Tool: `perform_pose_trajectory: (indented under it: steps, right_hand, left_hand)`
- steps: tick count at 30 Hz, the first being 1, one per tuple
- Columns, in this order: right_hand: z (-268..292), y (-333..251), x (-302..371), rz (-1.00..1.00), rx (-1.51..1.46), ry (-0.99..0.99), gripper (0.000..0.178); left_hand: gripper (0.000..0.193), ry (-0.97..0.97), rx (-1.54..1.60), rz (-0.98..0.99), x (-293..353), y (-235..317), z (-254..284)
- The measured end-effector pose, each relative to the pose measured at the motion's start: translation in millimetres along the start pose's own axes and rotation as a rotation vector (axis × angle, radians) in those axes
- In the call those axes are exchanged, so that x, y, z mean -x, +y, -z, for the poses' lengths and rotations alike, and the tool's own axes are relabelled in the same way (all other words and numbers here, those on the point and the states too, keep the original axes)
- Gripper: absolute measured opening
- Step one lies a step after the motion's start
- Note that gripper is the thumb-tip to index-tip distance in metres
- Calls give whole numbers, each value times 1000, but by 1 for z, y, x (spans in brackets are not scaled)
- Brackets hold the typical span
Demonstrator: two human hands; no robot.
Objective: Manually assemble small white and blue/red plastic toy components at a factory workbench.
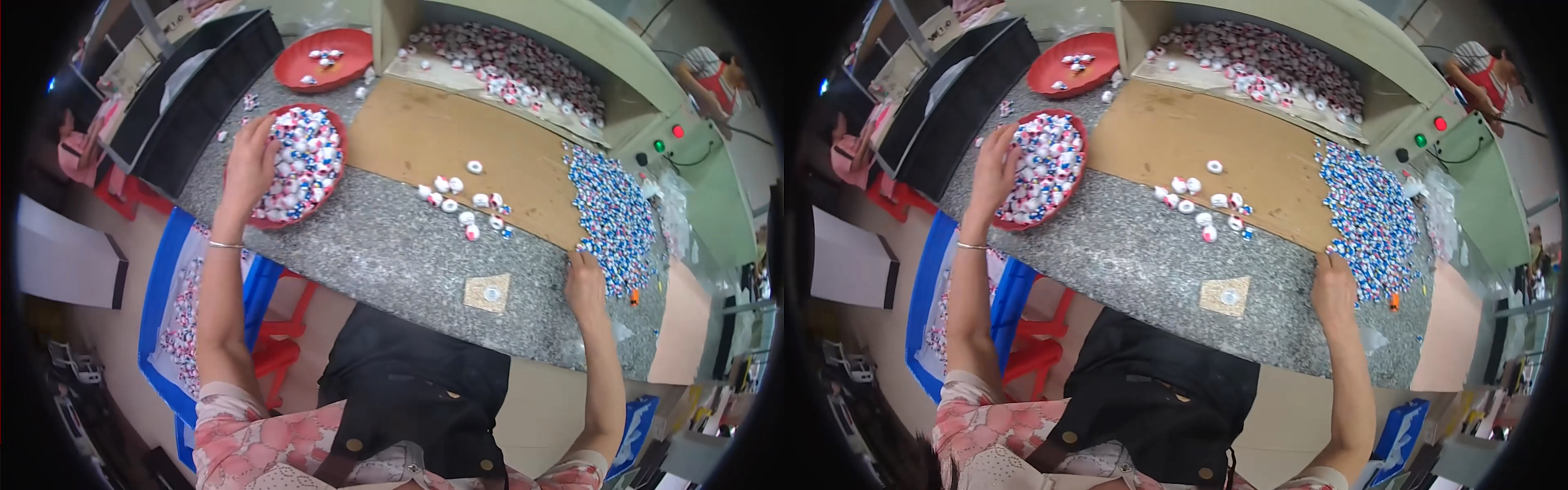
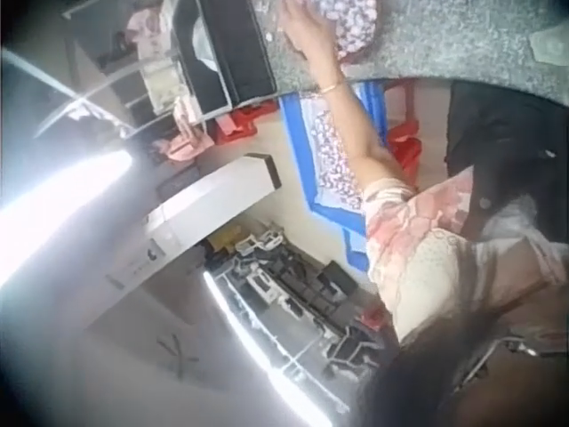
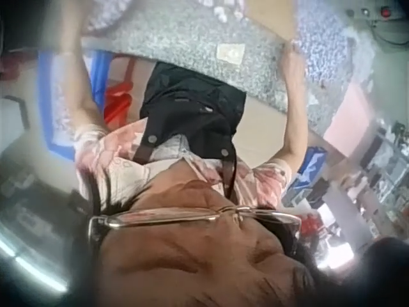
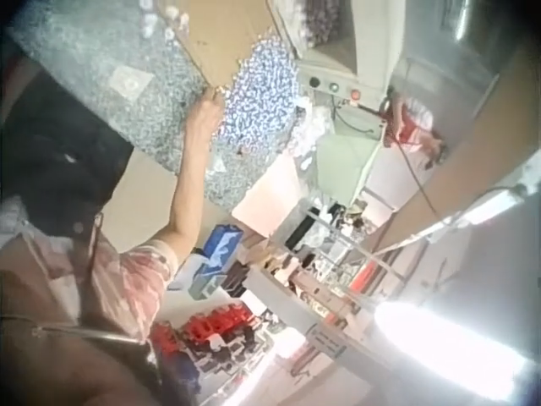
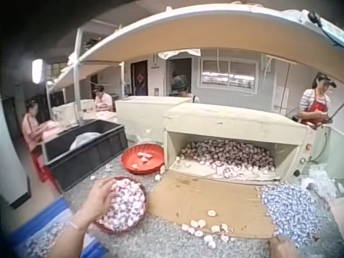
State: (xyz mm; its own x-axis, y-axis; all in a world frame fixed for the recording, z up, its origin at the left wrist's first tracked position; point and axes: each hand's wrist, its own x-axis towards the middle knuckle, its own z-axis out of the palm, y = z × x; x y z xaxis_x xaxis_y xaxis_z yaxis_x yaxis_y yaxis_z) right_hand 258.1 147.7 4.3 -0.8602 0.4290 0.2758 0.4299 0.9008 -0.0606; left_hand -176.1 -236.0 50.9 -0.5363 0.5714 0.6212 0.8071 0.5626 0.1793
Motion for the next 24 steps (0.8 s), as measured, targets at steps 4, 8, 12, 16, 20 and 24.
perform_pose_trajectory:
  steps: [4, 8, 12, 16, 20, 24]
  right_hand:
    - [13, -20, 7, 5, -60, 25, 18]
    - [34, -60, 22, 29, -252, -62, 17]
    - [42, -77, 41, 38, -334, -151, 14]
    - [35, -77, 52, 15, -348, -157, 15]
    - [35, -80, 54, -56, -378, -102, 14]
    - [40, -78, 45, -110, -366, -167, 13]
  left_hand:
    - [44, 226, 34, -68, -6, 71, 9]
    - [32, -171, 549, -142, 13, 149, -26]
    - [35, -307, 514, -152, 17, 167, -89]
    - [33, -388, 533, -89, 18, 164, -106]
    - [31, -515, 833, 121, 33, 174, -68]
    - [30, -667, 1786, 633, 78, 187, -60]
